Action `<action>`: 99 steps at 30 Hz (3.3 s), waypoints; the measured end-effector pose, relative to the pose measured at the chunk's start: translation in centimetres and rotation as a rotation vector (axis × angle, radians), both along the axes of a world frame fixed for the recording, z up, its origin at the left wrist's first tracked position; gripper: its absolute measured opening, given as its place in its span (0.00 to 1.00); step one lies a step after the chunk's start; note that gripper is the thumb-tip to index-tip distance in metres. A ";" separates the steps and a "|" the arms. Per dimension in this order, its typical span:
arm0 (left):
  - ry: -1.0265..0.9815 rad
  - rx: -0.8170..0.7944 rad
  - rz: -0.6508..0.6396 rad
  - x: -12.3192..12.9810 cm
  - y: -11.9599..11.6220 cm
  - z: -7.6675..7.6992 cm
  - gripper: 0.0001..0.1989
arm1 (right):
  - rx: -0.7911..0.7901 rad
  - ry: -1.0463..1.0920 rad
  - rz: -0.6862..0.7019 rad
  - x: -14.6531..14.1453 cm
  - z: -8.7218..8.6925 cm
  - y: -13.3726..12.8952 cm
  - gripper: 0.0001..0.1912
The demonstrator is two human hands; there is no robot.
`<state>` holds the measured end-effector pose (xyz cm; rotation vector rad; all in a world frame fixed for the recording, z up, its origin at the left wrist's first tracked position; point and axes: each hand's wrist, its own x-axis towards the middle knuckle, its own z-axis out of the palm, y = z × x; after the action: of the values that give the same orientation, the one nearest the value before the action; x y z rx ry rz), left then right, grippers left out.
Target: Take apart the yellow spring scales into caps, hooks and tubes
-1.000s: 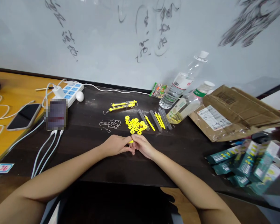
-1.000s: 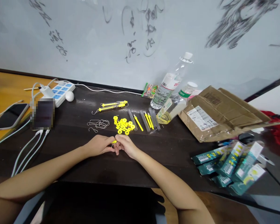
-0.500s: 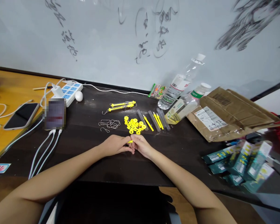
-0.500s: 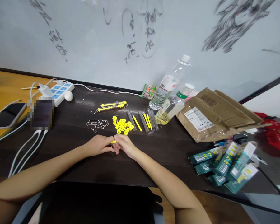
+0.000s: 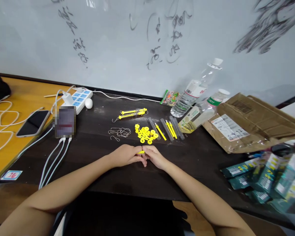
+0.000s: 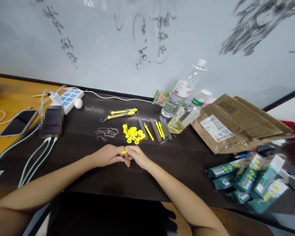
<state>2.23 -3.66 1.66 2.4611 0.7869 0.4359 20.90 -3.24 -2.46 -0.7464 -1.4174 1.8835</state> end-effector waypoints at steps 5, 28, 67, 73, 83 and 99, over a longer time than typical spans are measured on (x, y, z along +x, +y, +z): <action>-0.150 -0.120 -0.007 -0.1 0.4 -0.3 0.19 | -0.082 0.063 -0.028 -0.6 -0.1 0.0 0.25; -0.076 0.059 0.037 -0.2 0.7 -1.7 0.21 | -0.135 0.141 -0.130 -1.4 0.8 -0.6 0.21; 0.153 0.185 0.078 0.2 0.3 -1.4 0.18 | -0.094 0.136 -0.186 -1.5 0.1 -0.4 0.24; 0.178 0.310 0.081 0.2 0.3 -1.4 0.23 | -0.019 0.070 -0.231 -1.5 -0.1 -0.6 0.22; 0.183 0.419 0.119 0.3 0.1 -1.7 0.26 | 0.022 -0.010 -0.297 -1.7 -0.1 -0.7 0.22; -0.006 0.770 0.002 1.8 -2.2 -2.4 0.19 | 0.018 0.042 -0.359 -1.5 1.0 0.0 0.22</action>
<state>4.02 -5.88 -0.70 3.1507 0.7023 0.8770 19.40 -3.22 -1.50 -0.8822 -1.1826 1.5966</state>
